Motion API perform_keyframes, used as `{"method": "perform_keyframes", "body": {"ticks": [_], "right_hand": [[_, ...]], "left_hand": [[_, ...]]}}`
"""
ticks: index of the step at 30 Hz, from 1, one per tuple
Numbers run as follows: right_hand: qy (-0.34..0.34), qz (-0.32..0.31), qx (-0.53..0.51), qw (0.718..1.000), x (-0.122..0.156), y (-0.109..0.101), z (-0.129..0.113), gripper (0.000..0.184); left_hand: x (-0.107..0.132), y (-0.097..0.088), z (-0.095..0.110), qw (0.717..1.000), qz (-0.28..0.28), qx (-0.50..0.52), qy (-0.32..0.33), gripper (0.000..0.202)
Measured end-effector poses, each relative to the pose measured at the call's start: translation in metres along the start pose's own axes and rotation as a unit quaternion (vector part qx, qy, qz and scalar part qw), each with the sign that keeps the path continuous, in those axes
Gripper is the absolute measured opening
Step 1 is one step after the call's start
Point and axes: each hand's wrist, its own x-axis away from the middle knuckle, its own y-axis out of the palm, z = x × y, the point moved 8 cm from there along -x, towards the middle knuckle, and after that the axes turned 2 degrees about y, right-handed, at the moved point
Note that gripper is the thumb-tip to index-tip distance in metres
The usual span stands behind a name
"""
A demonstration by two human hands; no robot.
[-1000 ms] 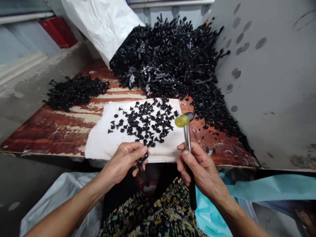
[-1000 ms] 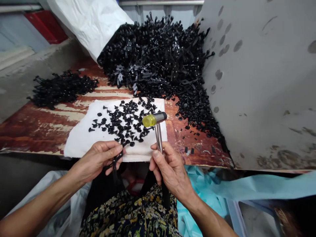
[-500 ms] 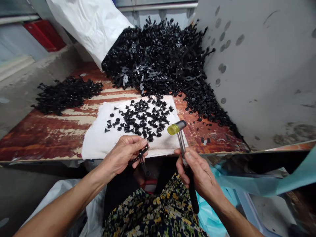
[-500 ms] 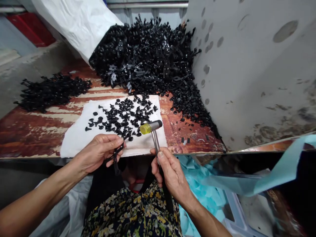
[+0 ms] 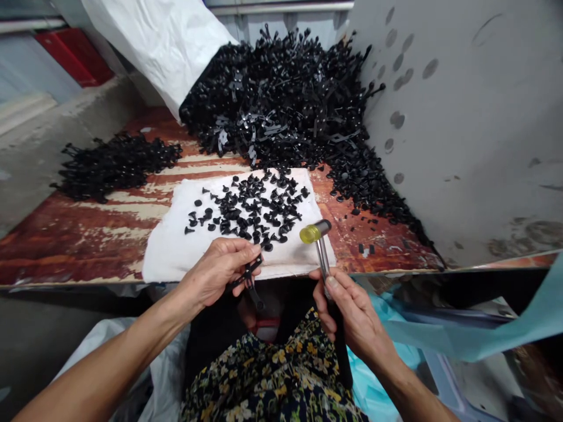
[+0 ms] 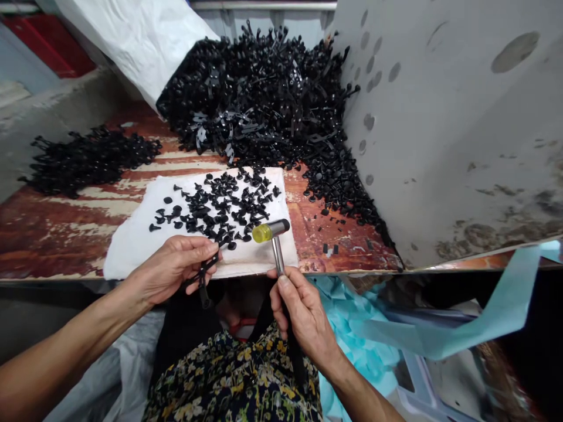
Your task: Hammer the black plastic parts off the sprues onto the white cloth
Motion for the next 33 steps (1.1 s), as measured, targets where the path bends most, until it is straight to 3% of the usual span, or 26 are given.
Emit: {"method": "perform_keyframes", "body": {"ticks": [8,25,33], "right_hand": [[0.008,-0.002,-0.008,1.0,0.001,-0.001,0.002,0.036],[0.022,-0.006,-0.009,1.0,0.003,0.001,0.009,0.038],[0.045,-0.023,0.071,0.996,0.001,0.0,0.009,0.052]], "left_hand": [[0.0,0.0,0.0,1.0,-0.001,0.004,-0.004,0.049],[0.0,0.0,0.0,1.0,0.005,-0.004,-0.007,0.037],[-0.001,0.0,0.003,0.999,0.003,-0.043,-0.002,0.039]]}}
